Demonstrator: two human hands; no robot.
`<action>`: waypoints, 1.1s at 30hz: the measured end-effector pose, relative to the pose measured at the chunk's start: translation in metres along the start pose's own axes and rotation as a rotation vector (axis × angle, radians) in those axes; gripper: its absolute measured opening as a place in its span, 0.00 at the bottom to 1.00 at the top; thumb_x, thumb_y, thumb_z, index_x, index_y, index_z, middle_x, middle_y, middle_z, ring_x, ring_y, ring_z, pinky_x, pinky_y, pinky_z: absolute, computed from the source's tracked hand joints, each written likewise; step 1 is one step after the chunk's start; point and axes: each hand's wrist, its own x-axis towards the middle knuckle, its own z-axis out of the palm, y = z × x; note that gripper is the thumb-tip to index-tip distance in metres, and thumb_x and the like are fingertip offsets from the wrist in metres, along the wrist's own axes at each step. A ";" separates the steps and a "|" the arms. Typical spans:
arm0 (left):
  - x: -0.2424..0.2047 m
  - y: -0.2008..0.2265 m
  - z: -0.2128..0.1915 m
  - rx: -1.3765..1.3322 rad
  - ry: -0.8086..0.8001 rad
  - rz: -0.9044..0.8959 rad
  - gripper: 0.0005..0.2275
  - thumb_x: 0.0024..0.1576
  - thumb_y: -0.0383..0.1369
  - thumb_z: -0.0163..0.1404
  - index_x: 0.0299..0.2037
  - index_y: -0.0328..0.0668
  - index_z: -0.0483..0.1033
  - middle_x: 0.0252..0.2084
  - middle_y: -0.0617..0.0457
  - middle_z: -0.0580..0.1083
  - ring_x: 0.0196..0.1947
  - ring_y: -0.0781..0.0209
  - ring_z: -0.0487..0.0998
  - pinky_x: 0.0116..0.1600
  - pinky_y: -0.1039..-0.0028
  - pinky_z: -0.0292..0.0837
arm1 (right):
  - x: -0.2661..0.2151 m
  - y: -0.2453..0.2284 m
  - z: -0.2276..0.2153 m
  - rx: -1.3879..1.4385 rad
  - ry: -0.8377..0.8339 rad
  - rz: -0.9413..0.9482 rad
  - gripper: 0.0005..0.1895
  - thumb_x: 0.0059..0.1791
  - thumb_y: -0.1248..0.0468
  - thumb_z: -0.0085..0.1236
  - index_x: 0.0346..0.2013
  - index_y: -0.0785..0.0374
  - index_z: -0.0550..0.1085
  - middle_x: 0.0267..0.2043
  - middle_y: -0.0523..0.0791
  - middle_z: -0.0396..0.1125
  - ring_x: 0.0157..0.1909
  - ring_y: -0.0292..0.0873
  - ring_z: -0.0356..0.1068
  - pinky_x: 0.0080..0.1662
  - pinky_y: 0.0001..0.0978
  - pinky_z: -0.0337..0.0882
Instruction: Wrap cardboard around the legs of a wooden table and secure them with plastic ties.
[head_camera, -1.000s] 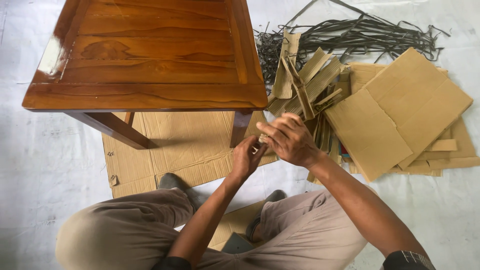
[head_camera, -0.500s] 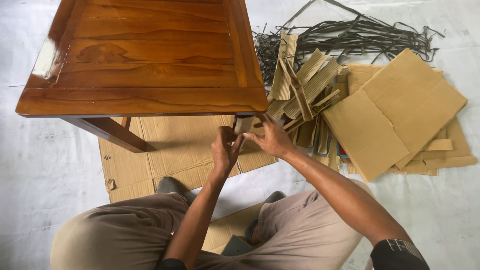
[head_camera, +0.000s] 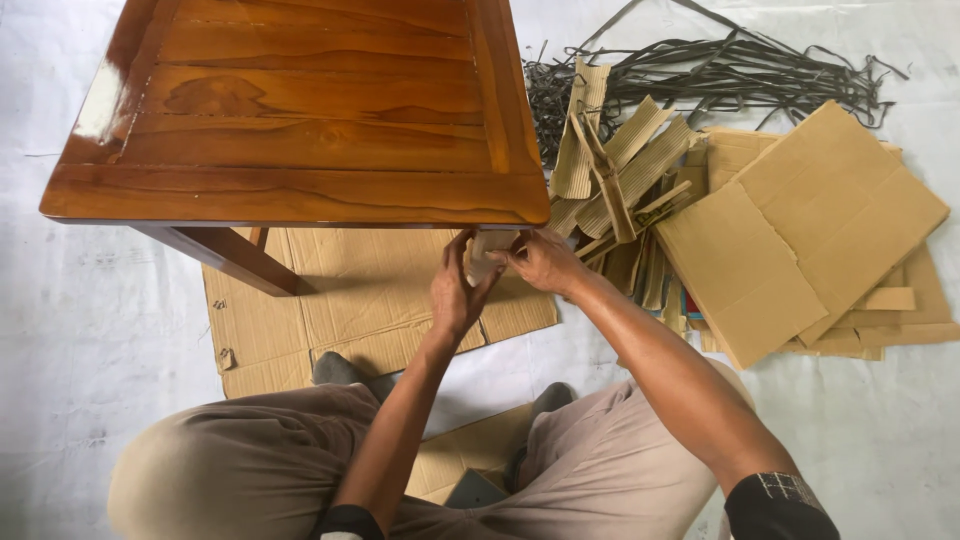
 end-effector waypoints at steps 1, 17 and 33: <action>0.000 0.003 0.001 0.001 -0.001 0.000 0.34 0.50 0.37 0.65 0.67 0.45 0.64 0.60 0.42 0.70 0.59 0.35 0.74 0.58 0.42 0.75 | 0.000 -0.002 0.001 0.001 0.001 0.001 0.21 0.52 0.55 0.65 0.27 0.70 0.71 0.21 0.56 0.68 0.28 0.56 0.75 0.28 0.41 0.75; -0.012 -0.085 -0.006 0.123 0.202 0.174 0.40 0.42 0.36 0.63 0.68 0.42 0.61 0.56 0.40 0.70 0.54 0.35 0.76 0.53 0.50 0.77 | 0.009 -0.061 0.070 -0.194 0.172 -0.033 0.24 0.49 0.46 0.65 0.19 0.58 0.72 0.17 0.46 0.67 0.24 0.49 0.72 0.34 0.36 0.70; -0.019 -0.102 -0.053 0.105 0.498 0.003 0.28 0.45 0.35 0.64 0.58 0.49 0.70 0.39 0.41 0.75 0.41 0.32 0.78 0.42 0.49 0.74 | 0.061 -0.120 0.073 0.472 -0.094 0.321 0.26 0.46 0.52 0.72 0.40 0.69 0.70 0.38 0.56 0.75 0.37 0.53 0.79 0.32 0.38 0.81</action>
